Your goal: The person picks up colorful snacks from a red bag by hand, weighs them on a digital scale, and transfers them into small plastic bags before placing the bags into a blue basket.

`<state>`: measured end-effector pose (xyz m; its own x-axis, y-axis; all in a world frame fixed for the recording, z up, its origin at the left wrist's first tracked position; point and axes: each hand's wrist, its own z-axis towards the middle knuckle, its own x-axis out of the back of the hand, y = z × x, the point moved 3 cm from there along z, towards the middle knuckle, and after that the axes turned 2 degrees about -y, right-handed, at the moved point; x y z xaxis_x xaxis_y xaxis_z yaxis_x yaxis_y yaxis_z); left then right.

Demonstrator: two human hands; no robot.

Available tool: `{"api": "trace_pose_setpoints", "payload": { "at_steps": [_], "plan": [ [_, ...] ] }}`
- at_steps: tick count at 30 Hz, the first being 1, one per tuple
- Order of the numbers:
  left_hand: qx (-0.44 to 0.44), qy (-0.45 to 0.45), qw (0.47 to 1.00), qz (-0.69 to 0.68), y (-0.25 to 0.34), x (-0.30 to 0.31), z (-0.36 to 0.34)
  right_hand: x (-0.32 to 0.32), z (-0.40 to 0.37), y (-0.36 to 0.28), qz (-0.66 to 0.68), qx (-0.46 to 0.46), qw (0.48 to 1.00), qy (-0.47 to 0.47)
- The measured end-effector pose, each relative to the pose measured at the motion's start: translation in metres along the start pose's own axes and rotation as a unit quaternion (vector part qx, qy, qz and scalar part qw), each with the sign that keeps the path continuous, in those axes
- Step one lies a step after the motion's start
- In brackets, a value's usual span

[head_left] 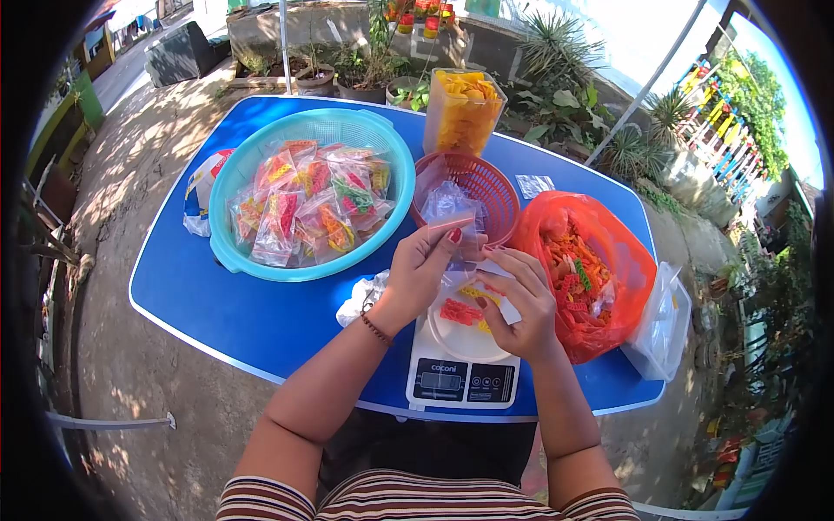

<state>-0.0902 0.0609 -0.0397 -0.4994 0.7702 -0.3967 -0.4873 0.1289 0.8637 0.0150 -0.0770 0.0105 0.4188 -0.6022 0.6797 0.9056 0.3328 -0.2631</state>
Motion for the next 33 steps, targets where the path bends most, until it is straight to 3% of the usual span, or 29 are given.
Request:
{"api": "trace_pose_setpoints", "payload": {
  "at_steps": [5,7,13,18,22,24,27,30,33],
  "plan": [
    [0.011,0.011,0.999,-0.038,0.003,0.009,0.001,-0.004,-0.04,0.032,0.125,-0.201,0.965,0.114],
    [0.017,0.014,1.0,-0.009,0.003,0.009,0.0,-0.001,-0.032,0.03,0.052,-0.133,0.981,0.129],
    [-0.02,-0.001,0.994,0.104,0.002,0.008,-0.004,0.006,-0.027,0.023,-0.025,-0.106,0.992,-0.072],
    [0.014,-0.046,0.987,0.155,0.001,0.008,-0.008,-0.001,-0.029,0.027,-0.006,-0.132,0.988,-0.076],
    [-0.035,-0.027,0.995,0.092,0.006,-0.002,-0.005,-0.001,-0.031,0.035,-0.013,-0.123,0.992,-0.033],
    [-0.031,-0.03,0.996,0.076,0.008,-0.003,-0.006,-0.003,-0.04,0.041,0.084,-0.203,0.975,0.044],
    [0.024,-0.041,0.992,0.117,0.01,-0.003,-0.009,0.002,-0.043,0.043,0.234,-0.252,0.922,0.18],
    [0.061,-0.056,0.984,0.159,0.009,-0.003,-0.011,0.005,-0.046,0.041,0.431,-0.284,0.817,0.258],
    [0.061,-0.073,0.983,0.158,0.012,-0.01,-0.014,0.008,-0.039,0.03,0.322,-0.23,0.897,0.199]
  ]
}}
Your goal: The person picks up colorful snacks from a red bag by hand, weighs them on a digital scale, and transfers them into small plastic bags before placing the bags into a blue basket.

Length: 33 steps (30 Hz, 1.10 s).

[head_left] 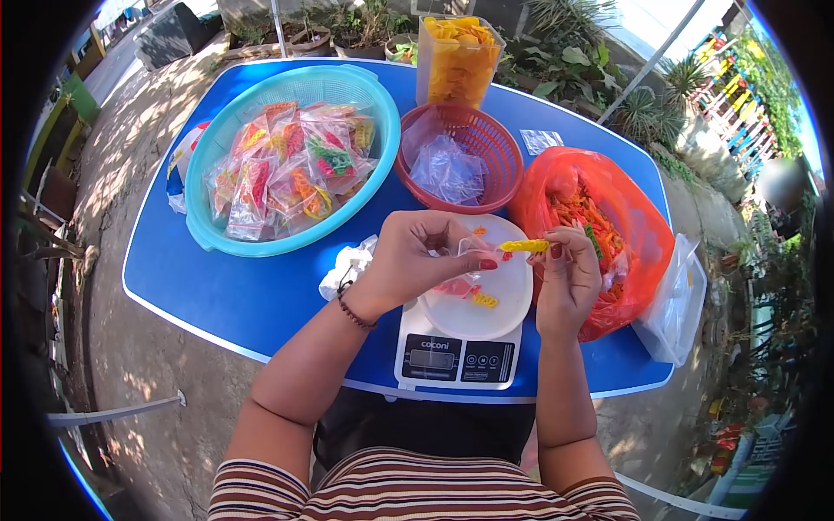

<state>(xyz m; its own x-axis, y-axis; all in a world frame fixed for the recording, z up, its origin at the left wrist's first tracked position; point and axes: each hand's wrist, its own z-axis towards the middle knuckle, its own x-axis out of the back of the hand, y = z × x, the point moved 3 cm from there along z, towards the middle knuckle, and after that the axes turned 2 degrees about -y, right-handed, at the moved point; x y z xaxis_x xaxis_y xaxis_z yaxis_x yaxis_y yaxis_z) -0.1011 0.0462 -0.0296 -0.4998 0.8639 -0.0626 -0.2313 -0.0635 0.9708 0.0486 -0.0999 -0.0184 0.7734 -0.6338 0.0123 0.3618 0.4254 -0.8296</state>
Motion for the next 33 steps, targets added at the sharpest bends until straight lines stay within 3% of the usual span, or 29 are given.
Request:
{"api": "trace_pose_setpoints", "payload": {
  "at_steps": [6,9,10,13,16,18,21,24,33],
  "plan": [
    [-0.009,-0.006,0.999,0.038,0.001,-0.004,-0.002,-0.005,-0.003,-0.001,-0.1,0.069,0.992,-0.046],
    [-0.046,-0.045,0.992,0.105,0.008,-0.005,-0.003,-0.009,-0.006,0.0,0.043,0.032,0.998,0.022],
    [-0.058,-0.068,0.987,0.135,0.011,-0.006,-0.004,-0.007,-0.006,0.001,0.031,0.021,0.999,0.024],
    [-0.134,-0.022,0.987,0.091,0.013,-0.013,-0.005,-0.001,-0.006,0.003,-0.007,0.0,1.0,0.031],
    [-0.11,-0.027,0.975,0.191,0.003,-0.012,-0.004,-0.005,-0.006,0.001,-0.004,-0.008,0.999,0.038],
    [-0.086,-0.016,0.984,0.158,0.004,-0.014,-0.004,-0.013,-0.01,-0.005,0.052,-0.034,0.997,0.043],
    [-0.097,0.011,0.984,0.152,0.005,-0.013,-0.006,-0.016,-0.014,0.005,0.03,0.004,0.999,-0.029],
    [-0.11,0.014,0.978,0.174,0.006,-0.011,-0.005,-0.016,-0.011,0.002,-0.123,0.084,0.986,-0.071],
    [-0.13,0.014,0.976,0.171,0.0,-0.006,-0.003,-0.034,-0.013,-0.009,-0.303,0.17,0.927,-0.139]
  ]
}}
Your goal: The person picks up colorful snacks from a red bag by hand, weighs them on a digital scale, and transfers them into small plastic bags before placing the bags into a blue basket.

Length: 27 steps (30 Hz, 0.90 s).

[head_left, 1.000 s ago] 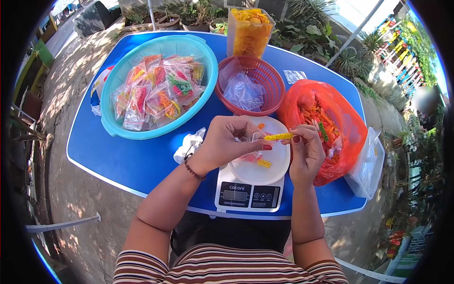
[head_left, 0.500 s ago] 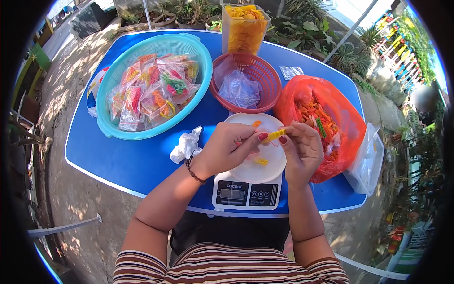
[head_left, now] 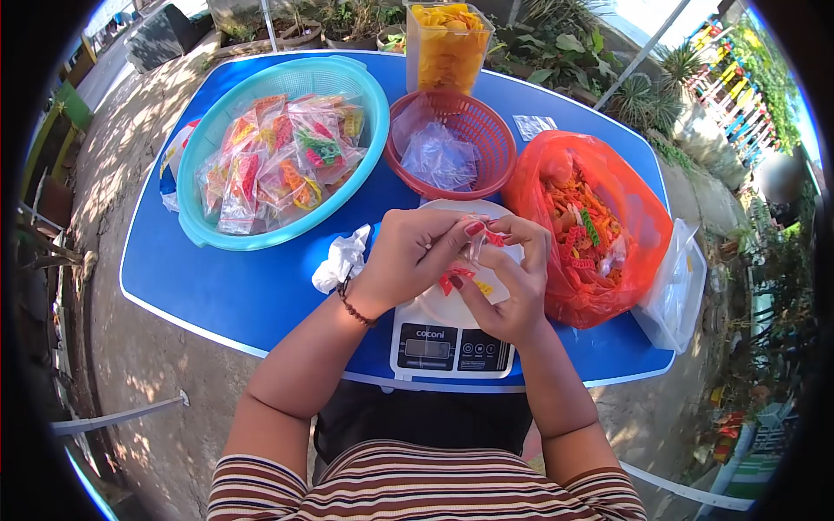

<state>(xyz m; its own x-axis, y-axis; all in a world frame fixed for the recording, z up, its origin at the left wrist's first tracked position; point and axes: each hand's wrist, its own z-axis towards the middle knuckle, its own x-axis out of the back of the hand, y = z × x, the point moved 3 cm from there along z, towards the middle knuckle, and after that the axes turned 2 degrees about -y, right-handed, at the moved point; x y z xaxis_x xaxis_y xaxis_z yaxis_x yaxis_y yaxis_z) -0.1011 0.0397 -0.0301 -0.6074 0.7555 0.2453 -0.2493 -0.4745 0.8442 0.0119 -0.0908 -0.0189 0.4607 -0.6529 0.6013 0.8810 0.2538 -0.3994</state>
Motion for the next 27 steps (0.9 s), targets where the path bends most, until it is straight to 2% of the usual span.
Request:
{"api": "trace_pose_setpoints", "payload": {
  "at_steps": [4,6,7,10,12,15,18,21,24,27],
  "plan": [
    [0.02,-0.002,1.0,0.004,0.007,-0.001,0.001,0.002,0.0,0.001,-0.041,0.012,0.999,-0.004],
    [-0.007,0.007,0.999,-0.035,0.015,-0.002,0.001,0.0,-0.003,0.007,-0.038,0.02,0.999,0.022],
    [-0.023,0.011,0.998,-0.053,0.018,-0.001,0.003,0.0,-0.004,0.009,-0.026,0.01,0.999,0.043],
    [0.027,-0.034,0.998,-0.047,-0.002,0.003,0.0,0.0,-0.005,0.01,0.028,-0.046,0.993,0.104],
    [0.075,0.017,0.985,-0.152,-0.011,0.002,0.0,-0.001,-0.001,0.008,0.085,-0.111,0.98,0.143],
    [0.1,0.091,0.957,-0.256,-0.013,0.003,0.004,0.005,0.002,0.012,0.006,-0.085,0.996,0.009],
    [0.138,0.128,0.93,-0.316,-0.02,0.009,0.004,0.001,0.0,0.015,-0.019,-0.086,0.995,-0.054],
    [0.124,0.149,0.919,-0.342,-0.026,0.012,0.006,0.001,0.004,0.007,-0.049,-0.039,0.989,-0.135],
    [0.139,0.139,0.924,-0.327,-0.019,0.012,0.007,-0.003,0.001,0.011,-0.027,-0.024,0.992,-0.119],
    [0.101,0.116,0.942,-0.298,-0.022,0.011,0.009,-0.005,-0.001,0.022,0.022,-0.075,0.995,-0.069]
  ]
}}
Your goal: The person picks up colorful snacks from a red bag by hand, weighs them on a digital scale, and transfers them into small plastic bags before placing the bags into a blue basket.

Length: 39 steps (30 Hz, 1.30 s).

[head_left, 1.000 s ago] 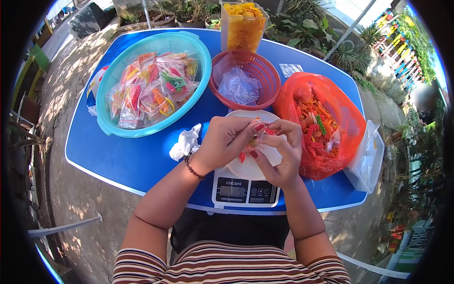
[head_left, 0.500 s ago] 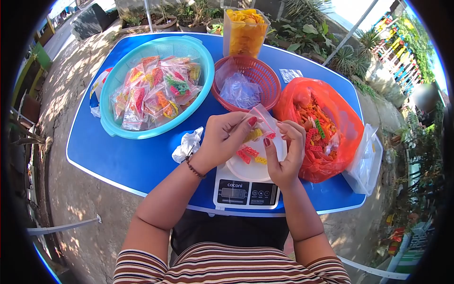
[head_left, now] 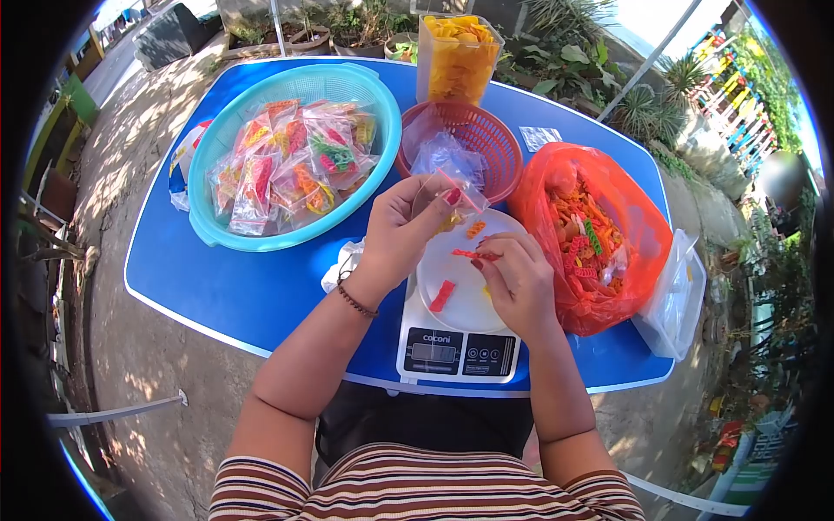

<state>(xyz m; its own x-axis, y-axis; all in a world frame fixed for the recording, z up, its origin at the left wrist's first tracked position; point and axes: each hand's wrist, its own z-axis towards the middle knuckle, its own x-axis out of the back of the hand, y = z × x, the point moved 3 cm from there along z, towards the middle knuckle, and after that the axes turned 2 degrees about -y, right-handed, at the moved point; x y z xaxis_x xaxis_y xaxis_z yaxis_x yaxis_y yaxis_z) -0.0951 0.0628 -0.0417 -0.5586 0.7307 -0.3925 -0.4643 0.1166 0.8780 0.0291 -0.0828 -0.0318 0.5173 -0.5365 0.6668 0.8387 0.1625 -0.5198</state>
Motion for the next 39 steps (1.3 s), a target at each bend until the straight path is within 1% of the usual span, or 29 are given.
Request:
{"api": "trace_pose_setpoints", "payload": {
  "at_steps": [3,5,6,7,9,12,13,16,19,21,24,25,28,31,33,39],
  "plan": [
    [0.032,0.016,0.999,-0.029,0.006,-0.006,-0.002,0.012,0.001,-0.002,0.086,-0.085,0.991,0.054],
    [0.008,0.014,0.998,0.062,0.002,-0.004,-0.003,0.012,-0.002,0.005,0.145,-0.097,0.977,0.126],
    [-0.004,0.013,0.994,0.107,0.003,-0.005,-0.003,0.012,-0.003,0.008,0.175,-0.103,0.966,0.161],
    [0.013,0.003,0.995,0.098,0.004,-0.006,-0.005,0.01,-0.002,0.002,0.285,-0.127,0.926,0.212],
    [0.047,-0.018,0.996,0.08,0.009,-0.01,-0.007,0.015,-0.007,0.003,0.288,-0.105,0.92,0.244],
    [0.017,-0.031,0.996,0.081,0.006,-0.013,-0.009,0.018,-0.009,0.005,0.306,-0.077,0.898,0.308],
    [0.02,-0.04,0.994,0.095,0.005,-0.013,-0.009,0.019,-0.01,0.005,0.314,-0.069,0.887,0.332],
    [0.023,-0.063,0.99,0.125,0.004,-0.014,-0.009,0.02,-0.011,0.008,0.354,-0.1,0.891,0.267],
    [0.028,-0.078,0.99,0.116,0.006,-0.018,-0.01,0.016,-0.013,0.009,0.363,-0.121,0.888,0.254],
    [0.048,-0.085,0.991,0.092,0.008,-0.019,-0.011,0.017,-0.013,0.01,0.342,-0.109,0.893,0.271],
    [0.018,-0.105,0.987,0.119,0.007,-0.02,-0.012,0.016,-0.012,0.011,0.323,-0.095,0.899,0.28],
    [0.023,-0.103,0.988,0.114,0.006,-0.02,-0.013,0.017,-0.012,0.011,0.318,-0.089,0.901,0.281],
    [0.033,-0.096,0.989,0.103,0.006,-0.02,-0.012,0.017,-0.01,0.009,0.327,-0.083,0.901,0.273],
    [0.048,-0.084,0.991,0.095,0.005,-0.017,-0.011,0.017,-0.013,0.009,0.326,-0.115,0.898,0.274],
    [0.055,-0.083,0.991,0.084,0.004,-0.017,-0.011,0.017,-0.014,0.01,0.335,-0.116,0.893,0.277],
    [0.043,-0.082,0.99,0.106,0.008,-0.019,-0.012,0.016,-0.012,0.008,0.363,-0.101,0.881,0.286]
  ]
}}
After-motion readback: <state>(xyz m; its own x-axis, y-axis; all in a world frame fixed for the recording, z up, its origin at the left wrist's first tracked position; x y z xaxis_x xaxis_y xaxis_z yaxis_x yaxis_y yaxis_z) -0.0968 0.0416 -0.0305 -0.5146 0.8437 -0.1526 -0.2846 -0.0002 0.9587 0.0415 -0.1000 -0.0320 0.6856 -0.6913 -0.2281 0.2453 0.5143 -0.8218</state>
